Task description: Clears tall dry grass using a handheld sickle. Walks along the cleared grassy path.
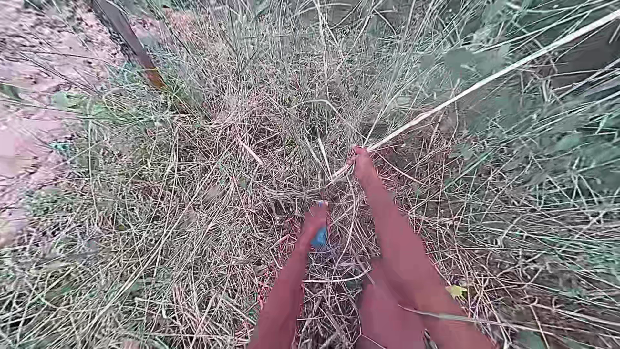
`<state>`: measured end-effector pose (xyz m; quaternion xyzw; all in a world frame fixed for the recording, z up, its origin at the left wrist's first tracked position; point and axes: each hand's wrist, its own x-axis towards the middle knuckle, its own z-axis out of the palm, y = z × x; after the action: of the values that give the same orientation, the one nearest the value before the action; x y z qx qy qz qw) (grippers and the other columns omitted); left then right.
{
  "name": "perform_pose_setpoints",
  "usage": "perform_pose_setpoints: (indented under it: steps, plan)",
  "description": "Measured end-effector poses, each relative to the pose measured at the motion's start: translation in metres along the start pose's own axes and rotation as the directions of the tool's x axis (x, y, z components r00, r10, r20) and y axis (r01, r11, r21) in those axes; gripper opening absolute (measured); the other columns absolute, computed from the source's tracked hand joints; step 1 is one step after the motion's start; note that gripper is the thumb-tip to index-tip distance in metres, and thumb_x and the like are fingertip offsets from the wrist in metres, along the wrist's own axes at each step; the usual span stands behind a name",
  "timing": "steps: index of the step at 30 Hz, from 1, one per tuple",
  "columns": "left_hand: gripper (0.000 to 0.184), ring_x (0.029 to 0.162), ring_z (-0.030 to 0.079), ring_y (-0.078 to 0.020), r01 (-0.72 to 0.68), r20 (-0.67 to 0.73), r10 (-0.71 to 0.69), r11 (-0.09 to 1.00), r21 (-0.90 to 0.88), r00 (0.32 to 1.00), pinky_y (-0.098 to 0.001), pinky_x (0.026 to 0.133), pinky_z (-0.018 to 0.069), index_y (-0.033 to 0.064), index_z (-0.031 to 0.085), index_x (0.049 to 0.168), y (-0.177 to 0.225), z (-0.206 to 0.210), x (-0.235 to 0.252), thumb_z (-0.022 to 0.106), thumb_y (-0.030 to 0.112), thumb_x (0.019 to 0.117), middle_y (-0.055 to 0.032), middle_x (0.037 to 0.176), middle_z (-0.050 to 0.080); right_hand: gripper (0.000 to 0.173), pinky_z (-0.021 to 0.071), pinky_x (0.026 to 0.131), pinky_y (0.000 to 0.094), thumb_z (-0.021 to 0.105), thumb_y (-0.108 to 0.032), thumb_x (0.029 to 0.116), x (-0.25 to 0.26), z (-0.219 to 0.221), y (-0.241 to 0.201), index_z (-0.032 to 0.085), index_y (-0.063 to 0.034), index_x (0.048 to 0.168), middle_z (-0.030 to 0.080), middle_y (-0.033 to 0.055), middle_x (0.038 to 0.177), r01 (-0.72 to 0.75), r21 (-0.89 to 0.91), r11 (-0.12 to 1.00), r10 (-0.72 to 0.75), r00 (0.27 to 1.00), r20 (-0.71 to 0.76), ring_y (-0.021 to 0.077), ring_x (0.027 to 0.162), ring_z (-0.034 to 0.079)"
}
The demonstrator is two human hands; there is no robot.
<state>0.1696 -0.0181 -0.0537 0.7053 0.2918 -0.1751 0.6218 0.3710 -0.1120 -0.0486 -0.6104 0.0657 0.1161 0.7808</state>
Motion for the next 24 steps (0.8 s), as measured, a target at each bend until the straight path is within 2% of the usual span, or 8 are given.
perform_pose_setpoints:
  steps: [2, 4, 9, 11, 14, 17, 19, 24]
  plan:
    - [0.048, 0.058, 0.058, -0.0130, 0.072, -0.078, -0.080, 0.993, -0.099, 0.994, -0.0285, 0.059, 0.0542, -0.0038, 0.056, 0.107, -0.035, 0.012, -0.059, 0.028, 0.035, 0.1144, -0.0073, 0.074, 0.057, 0.021, 0.0418, 0.054, 0.0206, 0.041, -0.026, 0.1111, 0.000, 0.009, 0.006, 0.053, -0.0080, 0.112, 0.044, -0.0028, 0.076, -0.059, -0.033, 0.998, 0.055, 0.992, -0.117, 0.0048, 0.056, 0.041]
    - [0.048, 0.050, 0.052, -0.0130, 0.183, -0.056, -0.200, 0.958, -0.221, 0.978, -0.0287, 0.051, 0.0507, -0.0025, 0.054, 0.109, -0.038, 0.001, -0.084, 0.029, 0.038, 0.1140, -0.0042, 0.068, 0.051, 0.029, 0.0399, 0.062, 0.0246, 0.040, -0.028, 0.1118, -0.009, 0.019, 0.013, 0.053, -0.0048, 0.122, 0.043, 0.0001, 0.086, -0.120, -0.060, 0.991, 0.111, 0.984, -0.142, 0.0078, 0.065, 0.041]
    - [0.042, 0.049, 0.049, -0.0115, 0.162, 0.062, -0.153, 0.965, -0.205, 0.986, -0.0258, 0.048, 0.0476, 0.0015, 0.053, 0.107, 0.006, -0.016, 0.000, 0.032, 0.037, 0.1137, -0.0026, 0.069, 0.049, 0.024, 0.0396, 0.057, 0.0242, 0.038, -0.027, 0.1118, -0.005, 0.029, 0.003, 0.053, -0.0071, 0.114, 0.043, 0.0000, 0.083, -0.102, -0.034, 0.994, 0.096, 0.983, -0.158, 0.0078, 0.061, 0.040]
    - [0.042, 0.046, 0.048, -0.0095, 0.154, 0.049, -0.147, 0.963, -0.220, 0.988, -0.0230, 0.045, 0.0464, 0.0031, 0.054, 0.101, 0.008, -0.022, 0.002, 0.033, 0.038, 0.1134, -0.0013, 0.064, 0.048, 0.029, 0.0434, 0.063, 0.0281, 0.039, -0.028, 0.1110, -0.010, 0.034, 0.003, 0.053, -0.0057, 0.122, 0.046, 0.0026, 0.089, -0.107, -0.047, 0.993, 0.102, 0.989, -0.104, 0.0106, 0.067, 0.044]
    - [0.045, 0.051, 0.051, -0.0109, 0.160, -0.016, -0.165, 0.969, -0.188, 0.986, -0.0260, 0.051, 0.0494, -0.0013, 0.053, 0.113, -0.028, -0.014, -0.076, 0.030, 0.038, 0.1138, -0.0032, 0.071, 0.050, 0.024, 0.0415, 0.057, 0.0235, 0.040, -0.026, 0.1103, -0.011, 0.030, 0.008, 0.051, -0.0066, 0.119, 0.045, 0.0002, 0.085, -0.081, -0.068, 0.994, 0.072, 0.991, -0.117, 0.0069, 0.062, 0.043]
    - [0.045, 0.049, 0.054, -0.0127, 0.164, -0.084, -0.180, 0.972, -0.170, 0.980, -0.0293, 0.050, 0.0520, -0.0030, 0.054, 0.116, -0.062, -0.019, -0.147, 0.032, 0.036, 0.1137, -0.0041, 0.069, 0.053, 0.035, 0.0442, 0.068, 0.0275, 0.040, -0.028, 0.1113, -0.018, 0.023, -0.012, 0.053, -0.0033, 0.131, 0.050, 0.0049, 0.096, -0.092, -0.134, 0.987, 0.080, 0.993, -0.092, 0.0106, 0.073, 0.047]
    - [0.043, 0.047, 0.052, -0.0120, 0.232, -0.096, -0.255, 0.951, -0.203, 0.962, -0.0275, 0.047, 0.0505, -0.0010, 0.052, 0.114, -0.073, -0.034, -0.153, 0.033, 0.037, 0.1134, -0.0030, 0.066, 0.052, 0.024, 0.0412, 0.058, 0.0229, 0.039, -0.027, 0.1114, -0.041, 0.037, -0.004, 0.052, -0.0081, 0.120, 0.043, -0.0003, 0.084, -0.205, -0.063, 0.977, 0.199, 0.976, -0.091, 0.0076, 0.061, 0.041]
    - [0.045, 0.052, 0.056, -0.0132, 0.071, -0.092, -0.078, 0.994, -0.080, 0.993, -0.0293, 0.053, 0.0538, -0.0032, 0.056, 0.117, -0.039, -0.018, -0.132, 0.035, 0.037, 0.1132, -0.0060, 0.074, 0.056, 0.023, 0.0351, 0.043, 0.0165, 0.037, -0.020, 0.1100, -0.038, 0.032, -0.073, 0.048, -0.0148, 0.090, 0.042, -0.0073, 0.061, -0.003, 0.180, 0.984, -0.018, 0.994, 0.111, 0.0011, 0.043, 0.034]
